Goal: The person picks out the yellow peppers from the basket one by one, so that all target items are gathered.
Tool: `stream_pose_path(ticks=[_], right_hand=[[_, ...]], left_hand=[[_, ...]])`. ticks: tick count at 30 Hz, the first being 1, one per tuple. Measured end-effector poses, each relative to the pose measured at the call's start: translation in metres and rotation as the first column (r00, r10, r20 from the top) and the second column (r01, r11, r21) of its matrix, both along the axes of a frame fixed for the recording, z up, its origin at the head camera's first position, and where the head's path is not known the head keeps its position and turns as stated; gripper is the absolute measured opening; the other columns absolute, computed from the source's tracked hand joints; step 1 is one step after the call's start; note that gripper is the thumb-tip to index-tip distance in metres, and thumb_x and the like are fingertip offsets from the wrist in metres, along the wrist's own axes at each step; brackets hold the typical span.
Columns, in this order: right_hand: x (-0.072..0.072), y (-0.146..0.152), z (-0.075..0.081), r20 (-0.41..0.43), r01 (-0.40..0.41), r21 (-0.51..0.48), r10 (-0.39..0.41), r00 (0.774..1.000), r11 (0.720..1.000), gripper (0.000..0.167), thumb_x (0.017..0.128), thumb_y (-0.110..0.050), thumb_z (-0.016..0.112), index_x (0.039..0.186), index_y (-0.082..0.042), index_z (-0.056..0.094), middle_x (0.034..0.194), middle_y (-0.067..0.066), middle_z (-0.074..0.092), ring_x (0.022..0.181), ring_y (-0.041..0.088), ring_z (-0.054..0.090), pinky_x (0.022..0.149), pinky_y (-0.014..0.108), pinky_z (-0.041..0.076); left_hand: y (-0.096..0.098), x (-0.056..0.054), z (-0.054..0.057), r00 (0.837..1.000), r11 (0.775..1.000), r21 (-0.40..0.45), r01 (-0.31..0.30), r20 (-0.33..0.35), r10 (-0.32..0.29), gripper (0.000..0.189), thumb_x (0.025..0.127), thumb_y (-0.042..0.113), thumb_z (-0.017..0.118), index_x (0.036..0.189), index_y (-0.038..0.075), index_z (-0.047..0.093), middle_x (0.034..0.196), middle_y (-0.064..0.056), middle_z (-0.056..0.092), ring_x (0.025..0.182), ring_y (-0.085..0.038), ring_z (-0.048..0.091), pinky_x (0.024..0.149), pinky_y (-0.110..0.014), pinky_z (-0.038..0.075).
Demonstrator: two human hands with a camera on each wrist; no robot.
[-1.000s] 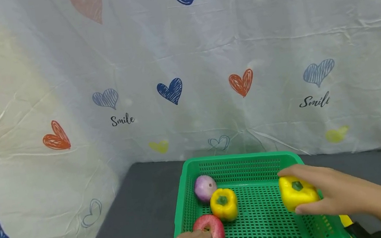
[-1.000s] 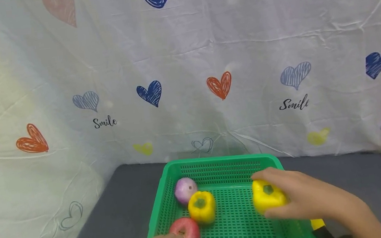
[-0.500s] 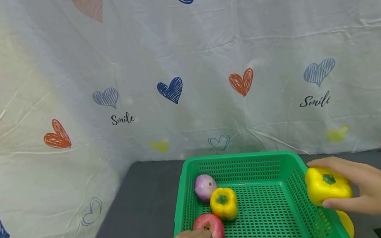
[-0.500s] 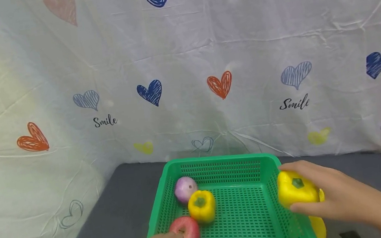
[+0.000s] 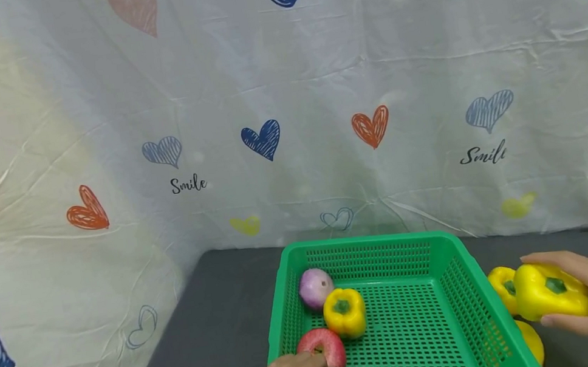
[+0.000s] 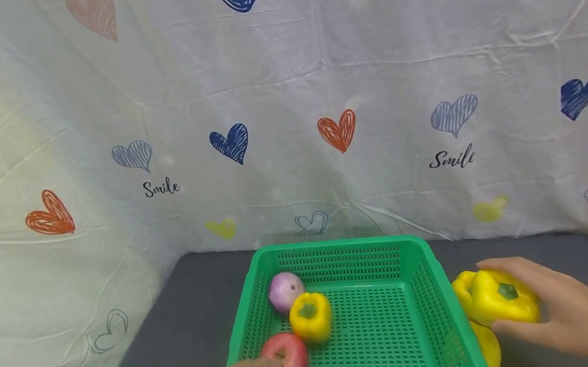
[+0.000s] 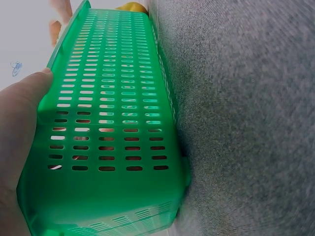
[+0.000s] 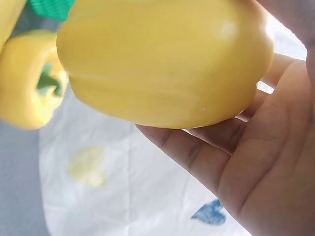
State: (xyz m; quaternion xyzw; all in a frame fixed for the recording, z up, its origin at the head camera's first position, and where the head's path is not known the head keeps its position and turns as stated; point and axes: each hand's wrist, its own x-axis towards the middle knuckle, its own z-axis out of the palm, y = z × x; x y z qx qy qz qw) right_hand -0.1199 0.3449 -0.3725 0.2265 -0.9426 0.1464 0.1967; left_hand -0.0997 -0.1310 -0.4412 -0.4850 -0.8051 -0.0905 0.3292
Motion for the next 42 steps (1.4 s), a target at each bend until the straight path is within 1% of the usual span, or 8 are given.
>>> stream_pose_path(ticks=[3,7,10,14,21,31,37,42], right_hand=[[0.003,0.009,-0.01,0.004,0.033,-0.005,-0.033,0.999,0.999,0.086,0.053,-0.03,0.1,0.126,-0.009,0.059,0.117,0.006,0.061,0.089,-0.007,0.048,0.062,0.016,0.043],[0.007,0.018,-0.017,0.125,0.14,-0.026,-0.135,0.983,0.99,0.084,0.061,-0.034,0.098,0.128,-0.004,0.057,0.114,0.014,0.061,0.082,-0.009,0.044,0.057,0.021,0.042],[0.007,0.02,-0.02,0.289,0.233,-0.003,-0.222,0.931,0.972,0.084,0.073,-0.041,0.091,0.132,0.004,0.051,0.113,0.022,0.06,0.078,0.003,0.048,0.053,0.025,0.041],[0.005,0.026,-0.03,0.383,0.288,0.066,-0.291,0.877,0.955,0.091,0.078,-0.049,0.085,0.132,0.012,0.046,0.108,0.025,0.059,0.079,0.024,0.055,0.057,0.035,0.047],[-0.003,0.045,-0.054,0.397,0.275,0.114,-0.298,0.868,0.955,0.09,0.077,-0.047,0.086,0.128,0.015,0.046,0.109,0.03,0.057,0.091,0.043,0.058,0.069,0.056,0.049],[-0.011,0.05,-0.066,0.563,0.256,0.139,-0.289,0.775,0.957,0.094,0.081,-0.048,0.083,0.134,0.017,0.039,0.111,0.028,0.058,0.091,0.031,0.059,0.069,0.046,0.049],[-0.01,0.046,-0.065,0.567,0.252,0.112,-0.27,0.778,0.961,0.09,0.085,-0.048,0.079,0.136,0.015,0.039,0.114,0.031,0.057,0.092,0.034,0.06,0.069,0.047,0.049],[-0.01,0.043,-0.065,0.55,0.223,0.061,-0.219,0.806,0.973,0.086,0.089,-0.045,0.076,0.138,0.014,0.038,0.118,0.033,0.055,0.091,0.032,0.06,0.066,0.043,0.048]], left_hand=[[0.001,-0.001,0.001,1.0,1.0,-0.001,0.001,-0.021,-0.001,0.037,0.11,0.034,0.04,0.076,0.025,0.05,0.069,0.012,0.027,0.063,-0.003,0.009,0.054,-0.016,0.01],[0.0,-0.001,0.001,1.0,1.0,0.001,0.008,-0.014,-0.008,0.038,0.111,0.036,0.038,0.076,0.025,0.051,0.069,0.012,0.027,0.063,-0.002,0.009,0.054,-0.016,0.01],[-0.001,-0.001,0.001,1.0,1.0,0.002,0.014,-0.005,-0.014,0.041,0.11,0.041,0.035,0.077,0.025,0.051,0.069,0.012,0.028,0.063,-0.002,0.009,0.053,-0.016,0.011],[-0.002,-0.001,-0.002,1.0,1.0,0.002,0.021,-0.01,-0.02,0.041,0.109,0.045,0.032,0.078,0.026,0.051,0.07,0.013,0.027,0.064,-0.002,0.008,0.052,-0.017,0.011],[-0.001,0.0,0.0,1.0,1.0,0.002,0.01,-0.005,-0.01,0.041,0.11,0.043,0.033,0.078,0.026,0.052,0.07,0.013,0.029,0.063,-0.002,0.01,0.053,-0.016,0.011],[-0.002,0.002,0.003,0.999,1.0,0.008,0.013,0.036,-0.013,0.041,0.109,0.044,0.033,0.078,0.025,0.052,0.07,0.012,0.028,0.062,-0.002,0.01,0.052,-0.018,0.012],[-0.001,0.003,0.003,0.999,1.0,0.015,0.021,0.03,-0.021,0.039,0.111,0.039,0.035,0.078,0.025,0.05,0.07,0.012,0.025,0.063,-0.003,0.007,0.052,-0.02,0.012],[0.0,0.001,-0.001,1.0,1.0,0.009,0.016,0.002,-0.016,0.038,0.111,0.033,0.038,0.076,0.026,0.049,0.07,0.012,0.021,0.065,-0.003,0.004,0.053,-0.02,0.009]])
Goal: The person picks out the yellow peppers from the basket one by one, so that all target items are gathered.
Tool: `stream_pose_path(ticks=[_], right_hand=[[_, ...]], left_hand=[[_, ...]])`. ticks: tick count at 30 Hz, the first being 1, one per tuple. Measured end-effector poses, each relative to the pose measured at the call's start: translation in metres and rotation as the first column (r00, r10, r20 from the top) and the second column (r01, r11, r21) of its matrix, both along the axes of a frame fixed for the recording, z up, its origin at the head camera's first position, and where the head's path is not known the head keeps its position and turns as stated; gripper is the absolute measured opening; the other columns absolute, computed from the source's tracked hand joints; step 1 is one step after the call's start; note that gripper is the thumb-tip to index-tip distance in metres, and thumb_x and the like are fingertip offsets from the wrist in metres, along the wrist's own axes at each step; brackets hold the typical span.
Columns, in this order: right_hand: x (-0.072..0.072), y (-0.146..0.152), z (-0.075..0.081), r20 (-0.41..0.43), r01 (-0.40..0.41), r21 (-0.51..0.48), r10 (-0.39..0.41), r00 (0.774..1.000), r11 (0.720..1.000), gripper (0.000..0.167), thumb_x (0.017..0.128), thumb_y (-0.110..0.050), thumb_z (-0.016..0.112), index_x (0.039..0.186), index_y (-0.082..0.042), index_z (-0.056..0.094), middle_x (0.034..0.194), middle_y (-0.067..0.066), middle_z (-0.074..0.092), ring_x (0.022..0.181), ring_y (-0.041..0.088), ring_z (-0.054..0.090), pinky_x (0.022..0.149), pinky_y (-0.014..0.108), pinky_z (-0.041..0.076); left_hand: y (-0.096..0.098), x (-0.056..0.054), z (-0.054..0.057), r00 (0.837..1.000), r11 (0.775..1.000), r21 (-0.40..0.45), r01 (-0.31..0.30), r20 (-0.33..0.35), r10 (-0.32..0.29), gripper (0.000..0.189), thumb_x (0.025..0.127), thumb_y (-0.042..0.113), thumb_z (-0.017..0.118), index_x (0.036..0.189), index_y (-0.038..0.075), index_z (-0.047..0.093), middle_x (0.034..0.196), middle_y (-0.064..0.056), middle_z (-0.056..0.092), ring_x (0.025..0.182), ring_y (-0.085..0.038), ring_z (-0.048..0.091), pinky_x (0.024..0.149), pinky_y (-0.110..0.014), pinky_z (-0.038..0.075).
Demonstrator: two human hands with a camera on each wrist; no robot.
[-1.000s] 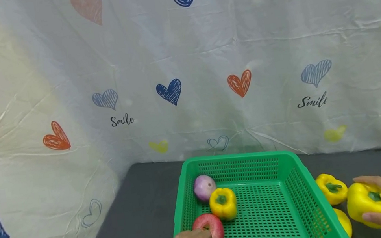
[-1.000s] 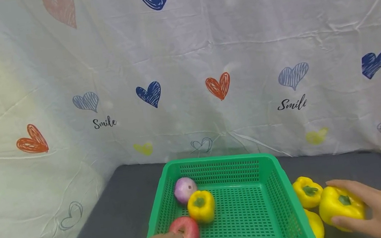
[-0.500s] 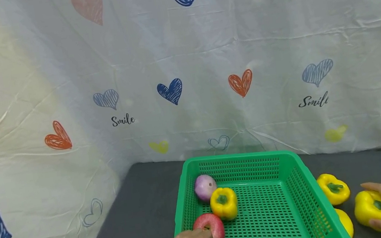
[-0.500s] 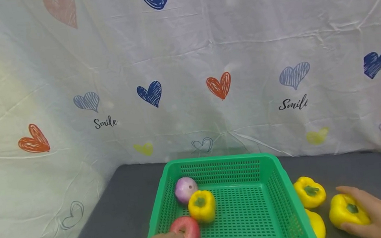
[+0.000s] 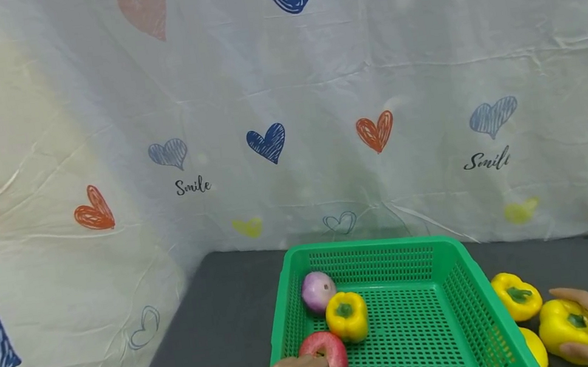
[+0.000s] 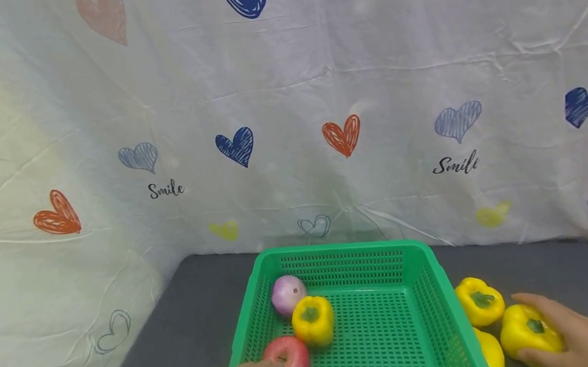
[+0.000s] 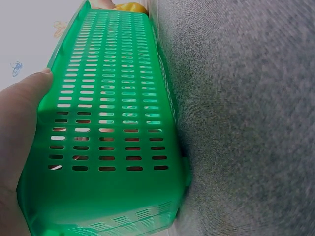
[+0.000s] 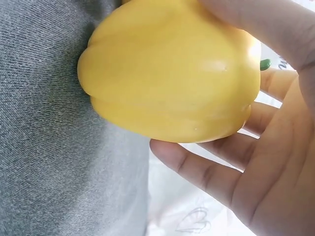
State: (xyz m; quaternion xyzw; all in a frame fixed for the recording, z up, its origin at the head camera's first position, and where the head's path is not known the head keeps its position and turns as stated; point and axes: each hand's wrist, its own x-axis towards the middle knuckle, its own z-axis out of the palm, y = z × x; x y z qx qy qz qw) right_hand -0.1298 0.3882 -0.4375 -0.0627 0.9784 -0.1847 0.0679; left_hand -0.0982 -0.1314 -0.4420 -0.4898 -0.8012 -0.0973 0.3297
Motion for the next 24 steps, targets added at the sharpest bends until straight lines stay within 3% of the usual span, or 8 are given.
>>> stream_pose_path(ticks=[4,9,15,21,24], right_hand=[[0.003,-0.002,0.004,-0.039,-0.011,0.007,0.011,0.999,1.0,0.089,0.086,-0.045,0.079,0.138,0.014,0.038,0.119,0.035,0.055,0.092,0.035,0.061,0.066,0.045,0.05],[0.0,-0.007,0.017,-0.172,-0.084,0.031,0.088,0.981,0.996,0.086,0.081,-0.037,0.085,0.135,0.015,0.043,0.122,0.038,0.053,0.102,0.054,0.057,0.073,0.063,0.049],[-0.017,-0.023,0.05,-0.307,-0.239,0.059,0.245,0.92,0.969,0.078,0.078,-0.032,0.088,0.134,0.008,0.051,0.126,0.029,0.057,0.108,0.051,0.057,0.076,0.066,0.048],[-0.033,-0.057,0.083,-0.312,-0.374,0.001,0.355,0.881,0.928,0.075,0.083,-0.032,0.085,0.142,-0.004,0.049,0.138,0.023,0.053,0.118,0.049,0.052,0.08,0.069,0.045],[-0.036,-0.076,0.095,-0.335,-0.43,0.013,0.409,0.849,0.903,0.073,0.084,-0.035,0.084,0.143,-0.009,0.051,0.14,0.013,0.054,0.121,0.04,0.053,0.084,0.064,0.047]], left_hand=[[0.0,-0.001,-0.002,1.0,1.0,-0.003,0.006,-0.021,-0.006,0.039,0.111,0.034,0.037,0.075,0.026,0.048,0.07,0.012,0.02,0.066,-0.003,0.003,0.053,-0.02,0.008],[0.0,-0.002,0.001,0.999,1.0,0.002,0.003,-0.032,-0.003,0.043,0.111,0.04,0.033,0.075,0.025,0.05,0.069,0.011,0.026,0.065,-0.002,0.007,0.053,-0.017,0.009],[0.0,0.0,0.005,1.0,1.0,0.002,-0.004,0.004,0.004,0.04,0.111,0.036,0.038,0.076,0.024,0.052,0.069,0.011,0.028,0.063,-0.002,0.011,0.054,-0.016,0.011],[-0.001,0.0,0.004,1.0,1.0,0.011,-0.011,0.005,0.011,0.041,0.109,0.045,0.038,0.075,0.025,0.052,0.069,0.012,0.028,0.063,-0.002,0.01,0.054,-0.015,0.012],[0.001,0.0,0.004,1.0,1.0,0.017,-0.006,-0.003,0.006,0.044,0.109,0.046,0.036,0.074,0.024,0.051,0.069,0.011,0.028,0.063,-0.002,0.01,0.055,-0.015,0.011]])
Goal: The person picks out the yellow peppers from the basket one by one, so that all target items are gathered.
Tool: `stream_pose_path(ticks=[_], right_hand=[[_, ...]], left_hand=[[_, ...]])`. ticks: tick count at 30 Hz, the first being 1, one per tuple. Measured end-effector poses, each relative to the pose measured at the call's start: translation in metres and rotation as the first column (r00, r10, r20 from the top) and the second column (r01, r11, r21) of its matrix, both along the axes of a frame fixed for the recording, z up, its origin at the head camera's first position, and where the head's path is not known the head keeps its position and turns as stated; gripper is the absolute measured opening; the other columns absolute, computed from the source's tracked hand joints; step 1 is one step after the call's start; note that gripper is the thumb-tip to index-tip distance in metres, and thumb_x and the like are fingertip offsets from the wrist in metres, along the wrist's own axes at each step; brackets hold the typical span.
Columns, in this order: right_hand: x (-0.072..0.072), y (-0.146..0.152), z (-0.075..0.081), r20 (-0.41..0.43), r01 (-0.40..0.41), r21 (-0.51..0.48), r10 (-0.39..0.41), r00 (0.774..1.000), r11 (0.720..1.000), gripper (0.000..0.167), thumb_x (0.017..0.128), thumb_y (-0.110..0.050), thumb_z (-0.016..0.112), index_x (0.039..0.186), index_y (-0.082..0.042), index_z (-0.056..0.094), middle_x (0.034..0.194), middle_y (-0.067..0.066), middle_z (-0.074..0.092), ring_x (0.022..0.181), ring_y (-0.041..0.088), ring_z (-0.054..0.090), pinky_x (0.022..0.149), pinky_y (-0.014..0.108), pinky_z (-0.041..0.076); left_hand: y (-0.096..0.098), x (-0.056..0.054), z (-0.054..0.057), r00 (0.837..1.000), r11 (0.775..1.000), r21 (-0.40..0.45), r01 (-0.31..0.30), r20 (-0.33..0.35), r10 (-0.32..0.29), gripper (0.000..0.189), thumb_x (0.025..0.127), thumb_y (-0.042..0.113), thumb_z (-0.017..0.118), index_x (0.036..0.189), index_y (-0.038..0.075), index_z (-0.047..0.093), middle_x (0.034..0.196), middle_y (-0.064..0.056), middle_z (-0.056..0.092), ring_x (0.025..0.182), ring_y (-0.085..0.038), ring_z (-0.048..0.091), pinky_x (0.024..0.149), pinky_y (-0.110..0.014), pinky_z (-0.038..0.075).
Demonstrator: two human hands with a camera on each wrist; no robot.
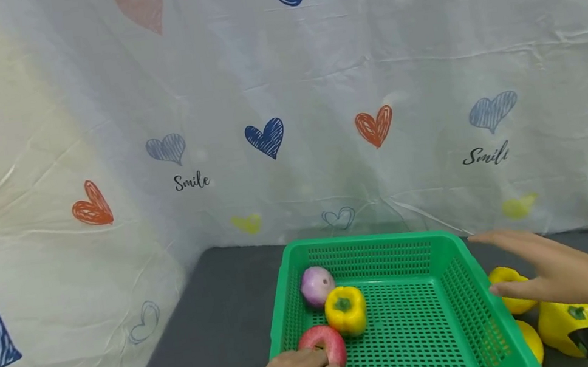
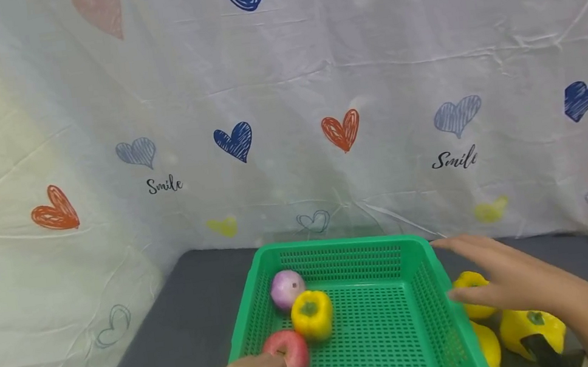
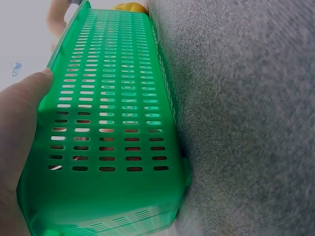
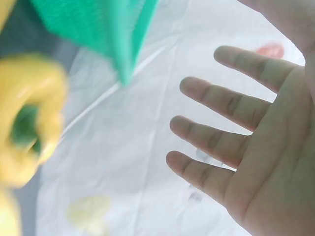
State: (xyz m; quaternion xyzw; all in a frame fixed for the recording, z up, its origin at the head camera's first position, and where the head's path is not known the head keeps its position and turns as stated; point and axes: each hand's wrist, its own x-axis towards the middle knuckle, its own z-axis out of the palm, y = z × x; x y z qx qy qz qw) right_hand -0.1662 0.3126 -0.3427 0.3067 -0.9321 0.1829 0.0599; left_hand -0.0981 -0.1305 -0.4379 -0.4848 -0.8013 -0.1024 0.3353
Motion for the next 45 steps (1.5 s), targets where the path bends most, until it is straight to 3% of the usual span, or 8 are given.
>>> stream_pose_path(ticks=[4,11,16,20,24,30,37,45], right_hand=[[-0.005,-0.022,0.011,-0.045,-0.076,0.027,0.077,0.996,0.997,0.069,0.085,-0.039,0.082,0.143,-0.015,0.052,0.138,0.002,0.057,0.12,0.03,0.056,0.087,0.054,0.051],[-0.013,-0.059,0.026,0.085,-0.181,0.001,0.181,0.98,0.983,0.07,0.089,-0.047,0.076,0.146,-0.017,0.049,0.142,0.01,0.053,0.126,0.039,0.051,0.091,0.063,0.047],[-0.02,-0.083,0.03,0.142,-0.237,0.017,0.232,0.962,0.971,0.07,0.09,-0.054,0.071,0.146,-0.019,0.049,0.143,0.005,0.052,0.127,0.033,0.051,0.094,0.058,0.047],[-0.025,-0.098,0.029,0.207,-0.254,0.017,0.245,0.947,0.967,0.071,0.09,-0.056,0.07,0.146,-0.02,0.048,0.145,0.005,0.05,0.13,0.033,0.049,0.096,0.058,0.046],[-0.031,-0.113,0.022,0.238,-0.285,0.033,0.269,0.933,0.958,0.069,0.09,-0.055,0.071,0.146,-0.021,0.049,0.146,0.002,0.048,0.132,0.03,0.047,0.098,0.056,0.046],[-0.044,-0.137,0.006,0.312,-0.351,0.043,0.321,0.894,0.935,0.069,0.09,-0.056,0.071,0.146,-0.02,0.049,0.144,-0.003,0.05,0.13,0.023,0.049,0.101,0.048,0.046],[-0.052,-0.159,-0.011,0.367,-0.408,0.041,0.366,0.855,0.912,0.072,0.089,-0.053,0.074,0.146,-0.017,0.048,0.145,0.002,0.05,0.132,0.025,0.048,0.104,0.05,0.043],[-0.052,-0.179,-0.029,0.338,-0.443,0.018,0.412,0.846,0.896,0.077,0.086,-0.054,0.077,0.147,-0.016,0.049,0.143,-0.003,0.052,0.13,0.021,0.049,0.104,0.046,0.044]], left_hand=[[0.002,0.0,-0.001,1.0,1.0,-0.015,0.001,-0.024,-0.002,0.043,0.11,0.041,0.035,0.074,0.024,0.051,0.068,0.011,0.027,0.063,-0.003,0.008,0.055,-0.016,0.009],[0.003,0.001,0.004,1.0,1.0,-0.019,-0.001,-0.025,0.0,0.045,0.111,0.041,0.033,0.074,0.024,0.051,0.069,0.011,0.027,0.066,-0.001,0.006,0.056,-0.015,0.008],[-0.001,0.0,0.001,1.0,1.0,-0.028,-0.008,0.014,0.009,0.044,0.109,0.048,0.034,0.078,0.024,0.054,0.07,0.013,0.033,0.064,0.0,0.013,0.054,-0.014,0.013],[-0.002,0.0,0.0,1.0,1.0,-0.031,-0.007,0.018,0.007,0.039,0.109,0.045,0.038,0.079,0.025,0.056,0.071,0.013,0.035,0.062,0.0,0.015,0.054,-0.014,0.015],[-0.001,0.0,0.001,1.0,1.0,-0.016,-0.005,0.002,0.005,0.041,0.109,0.044,0.038,0.077,0.024,0.054,0.07,0.012,0.034,0.063,-0.001,0.014,0.054,-0.014,0.014],[0.0,-0.001,0.004,1.0,1.0,-0.002,-0.006,-0.024,0.006,0.047,0.11,0.045,0.032,0.073,0.023,0.051,0.068,0.011,0.032,0.065,-0.001,0.009,0.054,-0.014,0.011],[0.002,0.0,0.007,0.999,1.0,-0.022,-0.01,-0.047,0.009,0.047,0.111,0.04,0.031,0.072,0.023,0.051,0.067,0.011,0.032,0.067,-0.001,0.005,0.055,-0.014,0.007],[0.002,-0.001,0.006,1.0,1.0,-0.012,-0.005,-0.023,0.005,0.049,0.111,0.044,0.029,0.071,0.022,0.049,0.067,0.012,0.033,0.066,0.0,0.005,0.055,-0.013,0.008]])
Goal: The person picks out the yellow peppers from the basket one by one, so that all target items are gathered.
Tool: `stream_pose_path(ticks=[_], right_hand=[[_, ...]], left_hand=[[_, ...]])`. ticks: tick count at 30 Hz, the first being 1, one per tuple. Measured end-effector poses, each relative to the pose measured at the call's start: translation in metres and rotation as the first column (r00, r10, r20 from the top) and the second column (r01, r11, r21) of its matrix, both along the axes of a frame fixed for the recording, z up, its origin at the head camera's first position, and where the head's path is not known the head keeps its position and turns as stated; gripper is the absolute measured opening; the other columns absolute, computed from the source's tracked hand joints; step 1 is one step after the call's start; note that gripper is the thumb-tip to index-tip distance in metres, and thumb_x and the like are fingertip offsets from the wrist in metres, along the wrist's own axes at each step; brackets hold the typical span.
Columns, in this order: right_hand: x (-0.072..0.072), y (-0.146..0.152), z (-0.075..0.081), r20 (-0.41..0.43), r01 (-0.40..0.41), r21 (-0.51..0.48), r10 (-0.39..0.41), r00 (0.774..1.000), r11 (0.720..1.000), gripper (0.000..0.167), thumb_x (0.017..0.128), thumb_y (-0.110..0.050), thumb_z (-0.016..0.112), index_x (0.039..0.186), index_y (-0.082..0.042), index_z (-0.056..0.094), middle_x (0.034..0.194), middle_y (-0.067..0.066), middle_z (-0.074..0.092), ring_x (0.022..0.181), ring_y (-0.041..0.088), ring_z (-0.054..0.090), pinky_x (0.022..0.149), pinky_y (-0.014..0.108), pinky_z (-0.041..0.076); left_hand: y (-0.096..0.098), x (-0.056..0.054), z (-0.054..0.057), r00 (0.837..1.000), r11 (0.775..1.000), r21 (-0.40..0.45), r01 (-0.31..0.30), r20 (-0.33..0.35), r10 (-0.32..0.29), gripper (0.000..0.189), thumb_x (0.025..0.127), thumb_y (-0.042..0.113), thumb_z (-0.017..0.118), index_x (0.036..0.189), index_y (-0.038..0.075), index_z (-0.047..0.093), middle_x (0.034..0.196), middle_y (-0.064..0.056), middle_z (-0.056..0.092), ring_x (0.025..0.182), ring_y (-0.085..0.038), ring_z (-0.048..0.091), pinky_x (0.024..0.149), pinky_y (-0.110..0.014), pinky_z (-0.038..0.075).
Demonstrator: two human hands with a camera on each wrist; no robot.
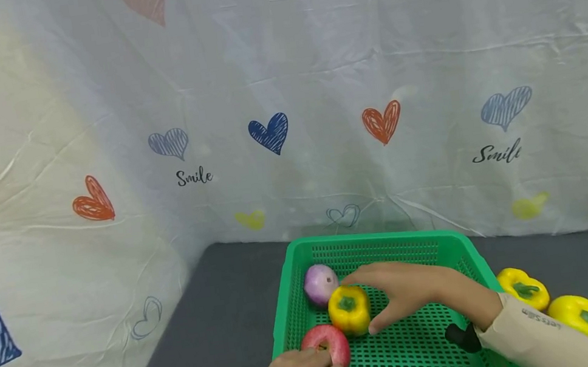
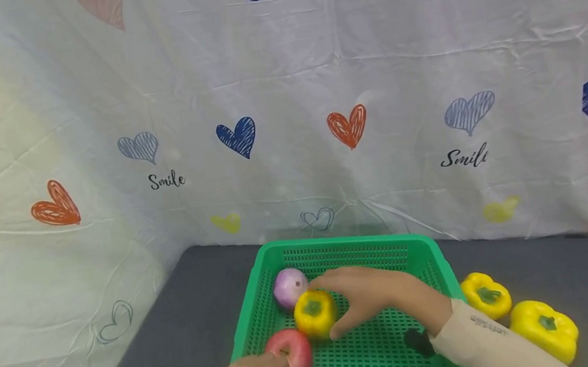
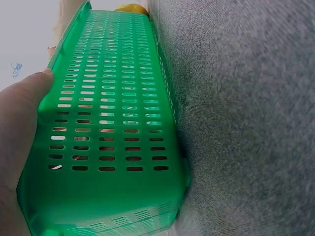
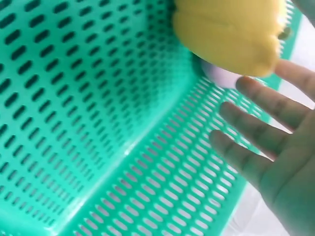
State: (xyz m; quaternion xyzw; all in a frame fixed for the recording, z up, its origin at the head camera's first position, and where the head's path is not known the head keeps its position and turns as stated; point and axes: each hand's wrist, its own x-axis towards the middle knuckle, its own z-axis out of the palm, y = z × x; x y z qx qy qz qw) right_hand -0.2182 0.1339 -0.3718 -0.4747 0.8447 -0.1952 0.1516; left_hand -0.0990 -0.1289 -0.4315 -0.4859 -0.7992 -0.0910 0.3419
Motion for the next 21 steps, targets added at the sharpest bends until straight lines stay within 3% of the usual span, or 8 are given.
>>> stream_pose_path(ticks=[5,14,21], right_hand=[[-0.002,-0.006,-0.01,-0.024,-0.032,-0.024,0.031,0.999,0.999,0.08,0.086,-0.055,0.076,0.148,-0.014,0.047,0.142,-0.003,0.052,0.126,0.016,0.051,0.103,0.041,0.045],[-0.001,-0.011,-0.021,0.029,-0.022,-0.003,0.022,0.999,1.0,0.094,0.085,-0.057,0.076,0.155,-0.01,0.035,0.15,0.0,0.044,0.132,0.016,0.047,0.108,0.04,0.041],[-0.004,-0.014,-0.029,0.03,-0.023,-0.003,0.023,0.999,1.0,0.093,0.086,-0.055,0.076,0.156,-0.011,0.032,0.151,0.002,0.043,0.132,0.016,0.047,0.107,0.04,0.042]], left_hand=[[-0.001,-0.001,-0.003,1.0,1.0,-0.005,-0.006,-0.011,0.006,0.048,0.111,0.041,0.03,0.071,0.023,0.049,0.066,0.012,0.033,0.065,0.0,0.004,0.053,-0.013,0.008],[-0.001,-0.002,-0.008,1.0,1.0,0.011,0.005,0.012,-0.005,0.049,0.11,0.046,0.027,0.07,0.023,0.046,0.065,0.012,0.029,0.061,0.0,0.006,0.052,-0.013,0.007],[-0.001,-0.003,-0.009,1.0,1.0,-0.005,0.011,0.02,-0.011,0.042,0.11,0.039,0.039,0.071,0.024,0.047,0.066,0.012,0.031,0.062,0.0,0.008,0.052,-0.013,0.008]])
